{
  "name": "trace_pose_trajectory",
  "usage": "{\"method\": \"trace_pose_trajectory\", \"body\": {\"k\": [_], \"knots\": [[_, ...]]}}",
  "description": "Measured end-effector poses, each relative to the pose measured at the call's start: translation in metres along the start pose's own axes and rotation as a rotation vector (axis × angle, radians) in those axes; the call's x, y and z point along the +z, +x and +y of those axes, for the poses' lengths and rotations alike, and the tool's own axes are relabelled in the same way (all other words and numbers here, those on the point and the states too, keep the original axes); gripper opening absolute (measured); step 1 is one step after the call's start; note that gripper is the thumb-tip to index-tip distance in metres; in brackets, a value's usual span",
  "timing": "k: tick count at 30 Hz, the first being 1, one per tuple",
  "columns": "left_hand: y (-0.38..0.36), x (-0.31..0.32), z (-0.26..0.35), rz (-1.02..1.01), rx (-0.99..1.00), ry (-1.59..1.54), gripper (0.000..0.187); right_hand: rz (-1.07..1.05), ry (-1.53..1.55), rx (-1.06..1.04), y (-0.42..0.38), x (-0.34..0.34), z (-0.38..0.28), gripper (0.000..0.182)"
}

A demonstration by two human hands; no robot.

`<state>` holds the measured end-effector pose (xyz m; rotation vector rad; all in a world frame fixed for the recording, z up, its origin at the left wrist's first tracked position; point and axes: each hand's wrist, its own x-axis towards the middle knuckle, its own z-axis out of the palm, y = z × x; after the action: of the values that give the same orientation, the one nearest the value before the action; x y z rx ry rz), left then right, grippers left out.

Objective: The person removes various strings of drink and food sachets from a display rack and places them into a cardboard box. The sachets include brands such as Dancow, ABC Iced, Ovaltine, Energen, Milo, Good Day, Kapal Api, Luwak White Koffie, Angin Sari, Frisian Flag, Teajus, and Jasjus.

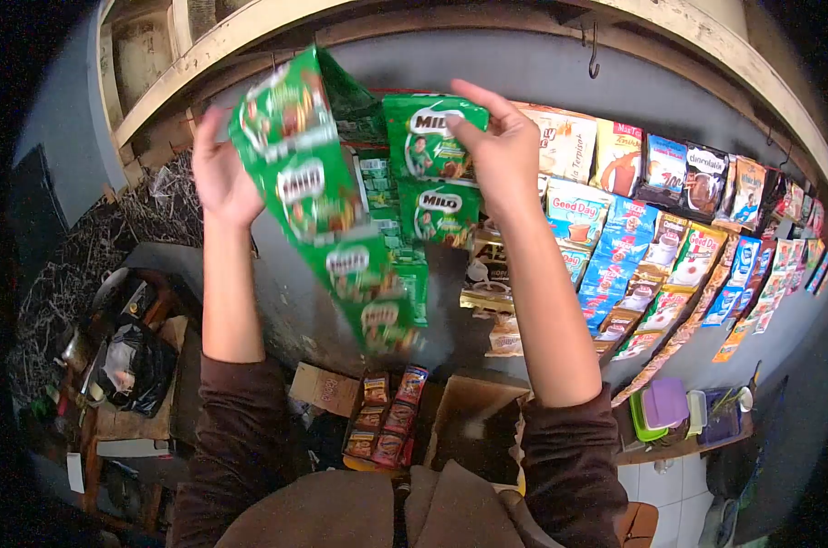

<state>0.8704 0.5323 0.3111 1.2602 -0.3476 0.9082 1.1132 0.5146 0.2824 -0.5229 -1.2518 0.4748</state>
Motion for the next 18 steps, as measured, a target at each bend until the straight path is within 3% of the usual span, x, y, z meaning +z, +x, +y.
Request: {"method": "trace_pose_trajectory", "body": {"k": [1, 2, 4, 5, 6, 8, 12, 14, 15, 16, 18], "knots": [[-0.003, 0.005, 0.003, 0.025, -0.146, -0.091, 0.071, -0.018, -0.063, -0.043, 0.000, 0.000, 0.003, 0.031], [-0.002, 0.006, -0.001, 0.241, -0.218, 0.061, 0.064, -0.020, -0.062, -0.040, 0.000, -0.001, 0.003, 0.031], [-0.002, -0.005, -0.003, 0.204, -0.367, -0.001, 0.050, -0.007, -0.132, -0.029, -0.003, 0.002, 0.002, 0.030], [-0.003, -0.004, -0.002, 0.379, -0.327, 0.219, 0.032, -0.005, -0.061, -0.032, -0.008, 0.006, -0.006, 0.030], [-0.004, -0.001, 0.001, 0.395, -0.322, 0.220, 0.032, -0.017, -0.053, -0.022, -0.008, 0.009, -0.006, 0.030], [-0.001, 0.013, 0.008, 0.571, -0.181, 0.468, 0.027, -0.010, -0.015, -0.033, -0.008, 0.008, -0.002, 0.029], [-0.005, 0.025, 0.032, 0.475, 0.265, 0.672, 0.030, 0.020, -0.188, -0.114, -0.008, 0.013, -0.005, 0.028], [-0.011, 0.032, 0.052, 0.327, 0.332, 0.530, 0.031, -0.015, -0.116, -0.160, -0.010, 0.017, -0.007, 0.027], [-0.013, 0.037, 0.057, 0.351, 0.508, 0.627, 0.033, -0.038, -0.094, -0.210, -0.010, 0.018, -0.006, 0.027], [-0.022, 0.038, 0.071, 0.362, 0.520, 0.727, 0.034, -0.065, -0.074, -0.253, -0.011, 0.020, -0.005, 0.027], [-0.034, 0.044, 0.097, 0.463, 0.904, 1.046, 0.036, -0.124, 0.064, -0.219, -0.026, 0.027, -0.016, 0.030]]}}
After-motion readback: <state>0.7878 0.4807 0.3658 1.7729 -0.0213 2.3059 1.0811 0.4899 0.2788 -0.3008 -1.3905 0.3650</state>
